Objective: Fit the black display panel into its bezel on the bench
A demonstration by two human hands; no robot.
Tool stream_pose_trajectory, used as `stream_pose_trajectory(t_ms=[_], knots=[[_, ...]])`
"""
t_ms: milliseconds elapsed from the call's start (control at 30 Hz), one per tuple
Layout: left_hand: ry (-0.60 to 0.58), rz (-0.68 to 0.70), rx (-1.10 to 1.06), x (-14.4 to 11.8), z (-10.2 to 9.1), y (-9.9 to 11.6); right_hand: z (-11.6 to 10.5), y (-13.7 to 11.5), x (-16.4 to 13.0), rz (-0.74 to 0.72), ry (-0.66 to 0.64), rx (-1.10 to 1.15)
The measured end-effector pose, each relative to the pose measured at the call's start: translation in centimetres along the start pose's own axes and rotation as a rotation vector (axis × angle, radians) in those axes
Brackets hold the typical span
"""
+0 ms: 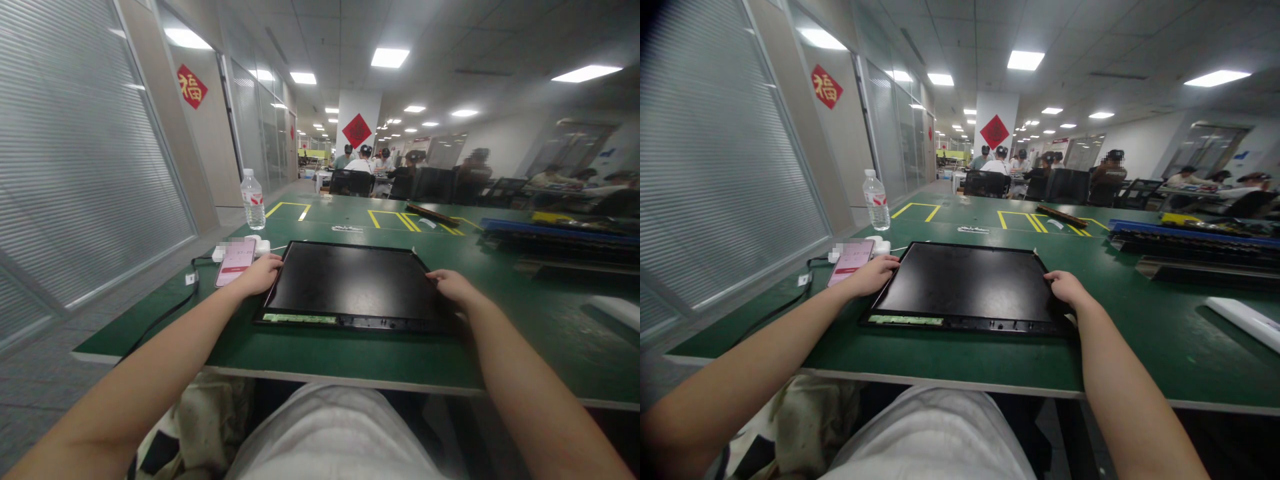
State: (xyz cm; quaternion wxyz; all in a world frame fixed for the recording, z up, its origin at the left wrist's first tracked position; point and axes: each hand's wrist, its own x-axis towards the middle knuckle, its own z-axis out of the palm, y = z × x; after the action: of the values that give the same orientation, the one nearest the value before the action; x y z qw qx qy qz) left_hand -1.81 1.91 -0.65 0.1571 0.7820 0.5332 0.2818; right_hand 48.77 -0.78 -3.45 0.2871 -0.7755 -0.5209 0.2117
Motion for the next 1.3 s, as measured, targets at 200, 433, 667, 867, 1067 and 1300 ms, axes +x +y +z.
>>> stream_pose_trajectory(t_ms=[200,433,667,867,1067,1300], knots=[[0.019,-0.006,-0.035,0.0,0.0,0.0,-0.2,-0.3,-0.3,-0.004,-0.002,0.002],[0.009,0.006,0.030,0.0,0.2,-0.1,-0.1,-0.6,-0.5,0.013,0.012,-0.014],[-0.009,0.023,0.146,0.3,0.5,-0.7,0.1,0.0,-0.2,0.016,0.005,0.037],[-0.018,0.041,0.257,0.6,0.9,-1.4,0.1,-0.1,-0.3,0.020,-0.009,0.024],[-0.032,0.033,0.330,0.5,1.0,-1.1,0.1,-0.2,-0.3,0.015,-0.001,0.021],[-0.009,0.029,0.321,0.5,1.0,-0.9,0.1,-0.1,-0.3,0.012,-0.005,0.014]])
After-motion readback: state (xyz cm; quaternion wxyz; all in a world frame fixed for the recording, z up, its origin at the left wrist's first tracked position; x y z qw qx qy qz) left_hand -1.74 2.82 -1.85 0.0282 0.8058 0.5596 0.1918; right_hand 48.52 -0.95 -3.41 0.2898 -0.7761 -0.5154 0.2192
